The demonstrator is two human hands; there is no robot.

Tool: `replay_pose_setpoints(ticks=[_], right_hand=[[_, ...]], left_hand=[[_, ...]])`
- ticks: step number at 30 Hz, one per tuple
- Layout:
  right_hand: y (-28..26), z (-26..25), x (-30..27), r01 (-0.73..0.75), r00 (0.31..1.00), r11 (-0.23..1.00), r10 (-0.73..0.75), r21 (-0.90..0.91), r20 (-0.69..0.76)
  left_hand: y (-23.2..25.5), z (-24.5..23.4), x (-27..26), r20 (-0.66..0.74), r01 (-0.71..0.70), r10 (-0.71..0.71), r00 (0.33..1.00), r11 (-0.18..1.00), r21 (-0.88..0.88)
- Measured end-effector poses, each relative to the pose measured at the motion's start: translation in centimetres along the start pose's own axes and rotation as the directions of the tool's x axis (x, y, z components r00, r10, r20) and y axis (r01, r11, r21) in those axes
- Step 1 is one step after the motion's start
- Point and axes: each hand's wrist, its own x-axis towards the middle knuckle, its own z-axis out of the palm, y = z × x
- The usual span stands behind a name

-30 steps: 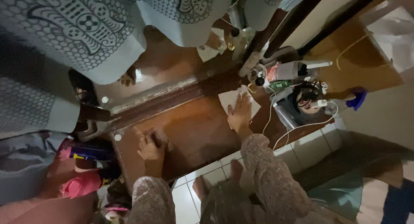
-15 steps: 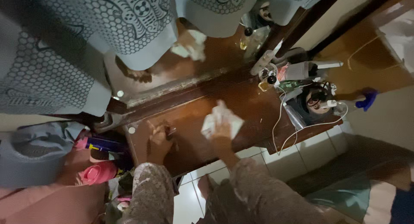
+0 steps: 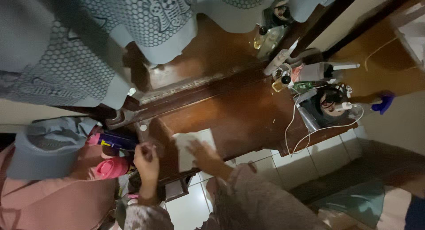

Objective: The person sprays a liquid onto the top of a wooden dresser and wipes it with a tissue, then reorganizes cosmetic bottles and items in a wooden tray on the dresser.

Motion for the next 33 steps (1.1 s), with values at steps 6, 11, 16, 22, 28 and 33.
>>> replay_pose_setpoints(ticks=[6,11,16,22,28,33], right_hand=[[10.1,-4.7,-8.5,-0.259,0.891,0.962,0.203,-0.088,-0.406],[15.7,-5.8,-11.9,-0.674,0.672,0.735,0.568,-0.075,-0.475],[14.1,-3.5,-6.3,-0.841,0.531,0.521,0.745,-0.145,-0.404],[3.7,-0.5,2.8,-0.568,0.823,0.78,0.534,-0.261,-0.194],[1.3,0.4,4.3,-0.452,0.882,0.879,0.415,-0.152,-0.225],[1.1,1.5,3.8,-0.313,0.946,0.931,0.286,-0.189,-0.155]], left_hand=[[0.0,-2.5,-2.9,-0.042,0.06,-0.063,0.997,0.996,-0.062],[0.2,-3.7,-4.8,-0.097,0.229,-0.241,0.966,0.966,-0.12],[-0.3,-5.5,-7.5,-0.146,0.221,-0.255,0.956,0.952,-0.213],[-1.5,-9.7,-10.1,-0.287,0.303,-0.329,0.9,0.944,-0.132],[-2.5,-14.5,-13.0,-0.345,0.305,-0.222,0.912,0.93,0.207],[-4.3,-14.5,-14.1,-0.18,0.271,-0.22,0.959,0.897,0.348]])
